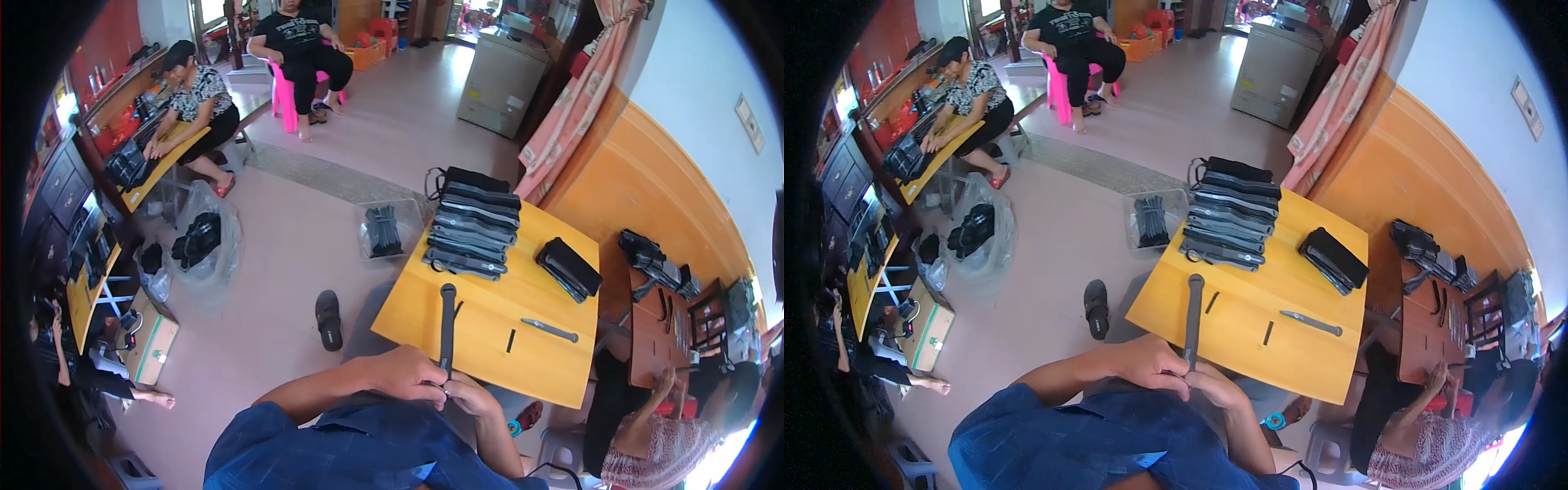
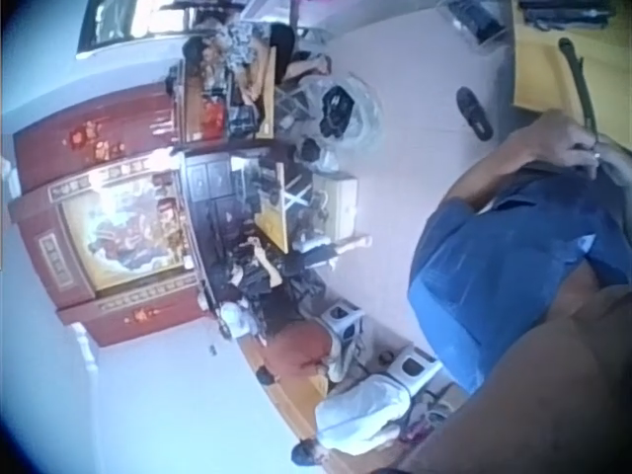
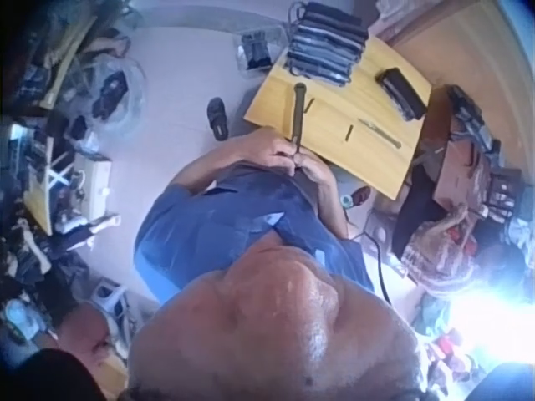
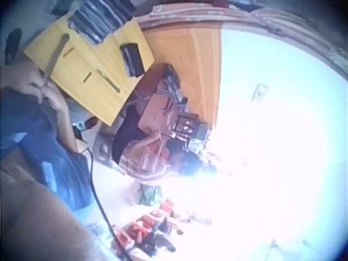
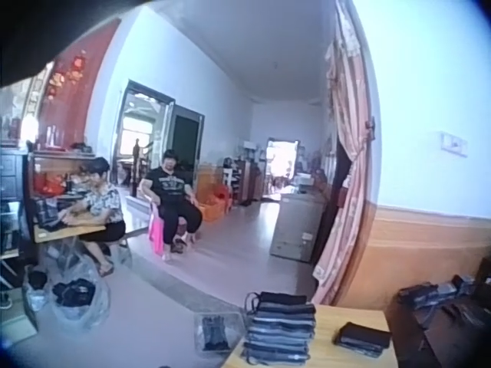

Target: Assembling black textile straps with plastic buckles and fasteners at a workbench.

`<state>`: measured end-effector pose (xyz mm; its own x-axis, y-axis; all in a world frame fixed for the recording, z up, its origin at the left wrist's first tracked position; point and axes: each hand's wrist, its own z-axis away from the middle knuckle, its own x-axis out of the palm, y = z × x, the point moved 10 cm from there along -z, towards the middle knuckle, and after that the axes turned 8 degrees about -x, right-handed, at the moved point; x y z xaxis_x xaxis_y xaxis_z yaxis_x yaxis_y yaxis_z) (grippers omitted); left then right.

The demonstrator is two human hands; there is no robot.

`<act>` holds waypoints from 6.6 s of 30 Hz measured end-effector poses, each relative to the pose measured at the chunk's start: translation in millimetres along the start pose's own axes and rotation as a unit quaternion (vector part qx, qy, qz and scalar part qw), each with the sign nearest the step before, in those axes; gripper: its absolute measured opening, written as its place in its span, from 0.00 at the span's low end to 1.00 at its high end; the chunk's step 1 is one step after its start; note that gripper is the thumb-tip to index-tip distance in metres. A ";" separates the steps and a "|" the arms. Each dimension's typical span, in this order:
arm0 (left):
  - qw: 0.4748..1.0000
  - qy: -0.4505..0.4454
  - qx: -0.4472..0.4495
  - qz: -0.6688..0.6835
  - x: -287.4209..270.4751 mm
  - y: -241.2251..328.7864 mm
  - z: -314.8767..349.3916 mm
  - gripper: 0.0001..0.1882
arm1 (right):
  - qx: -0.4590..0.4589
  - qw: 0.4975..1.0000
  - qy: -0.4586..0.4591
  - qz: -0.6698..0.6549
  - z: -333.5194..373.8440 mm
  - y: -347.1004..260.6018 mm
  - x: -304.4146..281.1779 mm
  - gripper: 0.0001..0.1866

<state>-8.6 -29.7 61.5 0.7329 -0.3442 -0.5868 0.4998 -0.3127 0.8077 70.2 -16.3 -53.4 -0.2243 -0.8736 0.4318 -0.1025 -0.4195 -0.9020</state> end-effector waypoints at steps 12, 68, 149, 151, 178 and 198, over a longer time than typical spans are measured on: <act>0.983 -0.134 0.018 0.126 16.1 -11.2 -2.5 0.09 | 0.015 0.992 -0.112 0.059 5.8 -12.3 25.1 0.29; 0.995 0.058 0.029 0.072 -61.6 31.3 48.8 0.24 | 0.035 0.859 0.268 -0.434 -65.8 81.4 -47.8 0.32; 0.946 0.264 -0.171 0.074 -6.1 -114.0 25.6 0.07 | -0.162 0.693 0.147 0.688 -26.0 -82.9 -76.0 0.14; 0.940 0.281 -0.177 0.079 -10.1 -112.2 29.8 0.07 | -0.139 0.715 0.157 0.667 -29.4 -77.6 -75.2 0.13; 0.928 0.306 -0.210 -0.041 15.1 -123.5 10.5 0.04 | -0.163 0.767 0.247 0.570 -32.6 -58.0 -58.1 0.06; 0.933 0.306 -0.187 -0.030 14.8 -124.7 7.9 0.04 | -0.173 0.772 0.274 0.547 -27.8 -53.0 -63.3 0.04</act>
<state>-63.7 -2.8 -48.4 0.7675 0.2705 -0.5811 0.5903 0.0551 0.8053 62.8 68.1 -33.0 -0.7268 -0.3832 -0.5700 0.2076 0.6685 -0.7141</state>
